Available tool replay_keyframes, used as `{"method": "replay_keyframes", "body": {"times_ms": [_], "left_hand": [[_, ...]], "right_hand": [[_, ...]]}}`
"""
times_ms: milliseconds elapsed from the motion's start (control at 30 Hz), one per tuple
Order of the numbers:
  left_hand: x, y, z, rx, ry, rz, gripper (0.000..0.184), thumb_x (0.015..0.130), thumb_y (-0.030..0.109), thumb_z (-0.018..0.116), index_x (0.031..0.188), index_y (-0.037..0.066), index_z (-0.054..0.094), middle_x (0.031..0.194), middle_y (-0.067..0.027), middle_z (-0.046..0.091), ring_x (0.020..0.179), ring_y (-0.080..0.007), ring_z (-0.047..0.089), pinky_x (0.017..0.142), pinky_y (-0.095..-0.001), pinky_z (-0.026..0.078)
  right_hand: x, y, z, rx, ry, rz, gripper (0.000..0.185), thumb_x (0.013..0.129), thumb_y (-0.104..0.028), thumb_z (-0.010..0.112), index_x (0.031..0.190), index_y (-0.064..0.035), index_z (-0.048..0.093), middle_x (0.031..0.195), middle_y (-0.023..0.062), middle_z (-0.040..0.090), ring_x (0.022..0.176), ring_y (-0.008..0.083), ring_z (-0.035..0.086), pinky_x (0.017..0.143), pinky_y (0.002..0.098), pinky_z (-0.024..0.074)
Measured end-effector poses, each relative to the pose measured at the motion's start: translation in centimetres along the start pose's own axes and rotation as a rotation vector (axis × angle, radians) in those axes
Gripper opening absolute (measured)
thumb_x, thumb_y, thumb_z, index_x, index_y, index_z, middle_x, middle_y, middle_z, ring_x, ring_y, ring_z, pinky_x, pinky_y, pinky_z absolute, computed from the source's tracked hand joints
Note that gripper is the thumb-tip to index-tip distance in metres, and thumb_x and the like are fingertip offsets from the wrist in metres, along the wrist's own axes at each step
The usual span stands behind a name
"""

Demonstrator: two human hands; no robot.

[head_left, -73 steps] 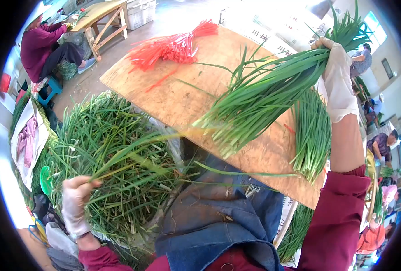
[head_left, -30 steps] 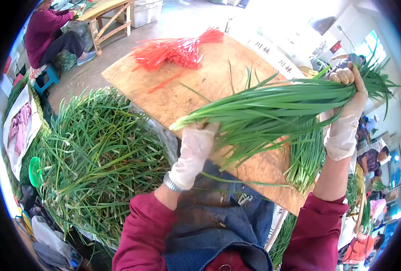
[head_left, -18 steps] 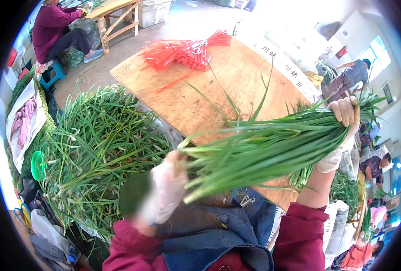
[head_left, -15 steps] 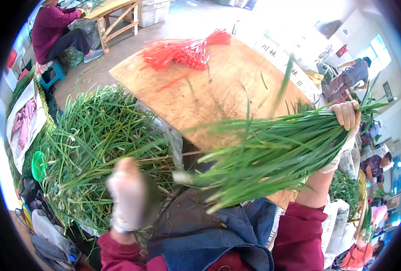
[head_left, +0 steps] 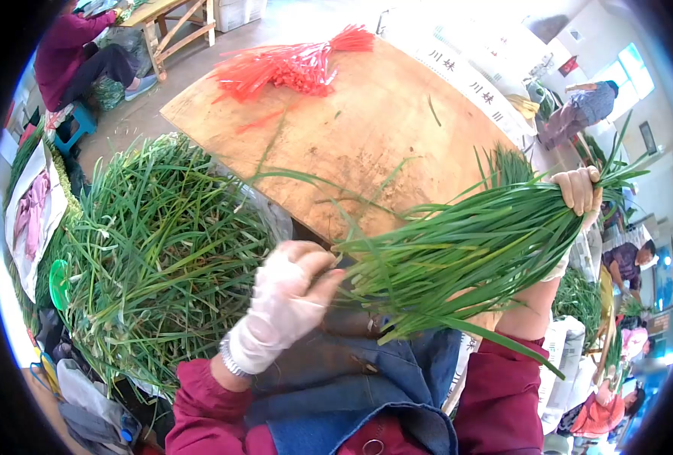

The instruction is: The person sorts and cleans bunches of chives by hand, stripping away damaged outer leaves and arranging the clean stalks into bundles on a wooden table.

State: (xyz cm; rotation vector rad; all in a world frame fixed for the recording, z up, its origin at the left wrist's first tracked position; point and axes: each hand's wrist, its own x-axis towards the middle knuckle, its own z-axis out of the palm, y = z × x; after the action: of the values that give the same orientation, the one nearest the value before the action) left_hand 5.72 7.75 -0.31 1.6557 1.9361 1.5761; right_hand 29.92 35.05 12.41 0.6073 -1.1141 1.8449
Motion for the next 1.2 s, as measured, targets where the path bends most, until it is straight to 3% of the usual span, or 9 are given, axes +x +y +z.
{"method": "replay_keyframes", "body": {"times_ms": [233, 300, 500, 567, 833, 967, 1033, 1100, 1200], "left_hand": [[-1.0, 4.1, 3.5, -0.195, -0.568, -0.626, 0.034, 0.08, 0.029, 0.065, 0.091, -0.002, 0.066, 0.079, -0.0193, 0.065, 0.071, -0.0233, 0.065, 0.065, -0.0301, 0.049], [-2.4, 3.7, 6.0, -0.219, -0.425, -0.517, 0.042, 0.08, 0.043, 0.06, 0.079, 0.001, 0.065, 0.072, -0.0191, 0.062, 0.073, -0.0358, 0.061, 0.065, -0.0404, 0.047], [-3.5, 3.0, 7.9, -0.534, -0.345, -0.738, 0.027, 0.082, 0.025, 0.06, 0.089, -0.001, 0.064, 0.075, -0.0175, 0.062, 0.071, -0.0255, 0.061, 0.068, -0.0325, 0.045], [-4.3, 2.5, 7.5, -0.603, -0.137, -0.713, 0.013, 0.082, 0.012, 0.06, 0.078, -0.001, 0.061, 0.061, -0.0011, 0.054, 0.053, -0.0081, 0.048, 0.048, -0.0234, 0.038], [-6.9, -1.7, -4.1, -0.438, 0.724, -0.831, 0.016, 0.088, 0.014, 0.055, 0.076, 0.005, 0.057, 0.055, 0.0015, 0.048, 0.039, -0.0042, 0.038, 0.035, -0.0182, 0.028], [-7.2, -0.2, -3.1, -0.244, 0.248, -0.887, 0.014, 0.084, 0.013, 0.061, 0.075, 0.003, 0.063, 0.064, -0.0027, 0.057, 0.05, -0.0097, 0.051, 0.045, -0.0225, 0.041], [-6.8, 0.3, 0.0, -0.02, 0.002, -0.373, 0.009, 0.078, 0.011, 0.066, 0.078, 0.001, 0.066, 0.069, -0.0074, 0.063, 0.063, -0.0176, 0.059, 0.06, -0.0286, 0.047], [-5.7, 2.1, 1.9, -0.177, -0.205, -0.264, 0.007, 0.075, 0.007, 0.066, 0.079, 0.001, 0.066, 0.075, -0.0123, 0.064, 0.069, -0.0239, 0.061, 0.062, -0.0303, 0.048], [-5.0, 4.3, 3.9, 0.051, -0.305, -0.231, 0.044, 0.068, 0.025, 0.074, 0.101, 0.0, 0.06, 0.093, -0.0166, 0.061, 0.087, -0.031, 0.058, 0.076, -0.037, 0.046]], "right_hand": [[-0.6, -0.7, -1.2, -0.056, 0.057, 0.041, 0.019, 0.093, -0.012, 0.042, 0.098, 0.0042, 0.051, 0.056, -0.0051, 0.037, 0.051, 0.0054, 0.037, 0.055, 0.0217, 0.0344], [-0.6, -0.6, -1.2, -0.085, 0.052, 0.035, 0.018, 0.092, -0.01, 0.042, 0.096, 0.0056, 0.051, 0.057, -0.0052, 0.039, 0.051, 0.005, 0.039, 0.056, 0.021, 0.0349], [-1.4, -1.4, -1.5, -0.129, 0.098, 0.035, 0.019, 0.093, -0.01, 0.041, 0.095, 0.0046, 0.052, 0.057, -0.0053, 0.037, 0.051, 0.0055, 0.037, 0.057, 0.0213, 0.034], [-1.7, -1.6, -1.5, -0.137, 0.127, 0.041, 0.02, 0.093, -0.012, 0.042, 0.096, 0.0038, 0.054, 0.056, -0.0056, 0.035, 0.051, 0.006, 0.035, 0.057, 0.0218, 0.0321], [-2.4, -2.3, -2.6, -0.161, 0.2, 0.013, 0.021, 0.091, -0.014, 0.046, 0.097, 0.003, 0.058, 0.054, -0.0072, 0.033, 0.051, 0.0061, 0.033, 0.055, 0.0232, 0.029], [-2.2, -2.0, -2.2, -0.135, 0.2, 0.035, 0.022, 0.091, -0.014, 0.046, 0.096, 0.0037, 0.059, 0.054, -0.0068, 0.033, 0.052, 0.0068, 0.033, 0.057, 0.0232, 0.0288], [-2.1, -1.9, -1.8, -0.119, 0.206, 0.049, 0.023, 0.091, -0.014, 0.046, 0.096, 0.0038, 0.059, 0.054, -0.0066, 0.033, 0.053, 0.0067, 0.034, 0.057, 0.0231, 0.0287], [-2.0, -2.0, -1.5, -0.186, 0.22, 0.044, 0.022, 0.091, -0.014, 0.045, 0.095, 0.0034, 0.059, 0.055, -0.0063, 0.033, 0.053, 0.0068, 0.033, 0.058, 0.0233, 0.0294], [-2.0, -1.9, -1.4, -0.245, 0.258, 0.032, 0.021, 0.091, -0.012, 0.045, 0.093, 0.0028, 0.059, 0.055, -0.0064, 0.032, 0.054, 0.0065, 0.032, 0.058, 0.0226, 0.0302]]}}
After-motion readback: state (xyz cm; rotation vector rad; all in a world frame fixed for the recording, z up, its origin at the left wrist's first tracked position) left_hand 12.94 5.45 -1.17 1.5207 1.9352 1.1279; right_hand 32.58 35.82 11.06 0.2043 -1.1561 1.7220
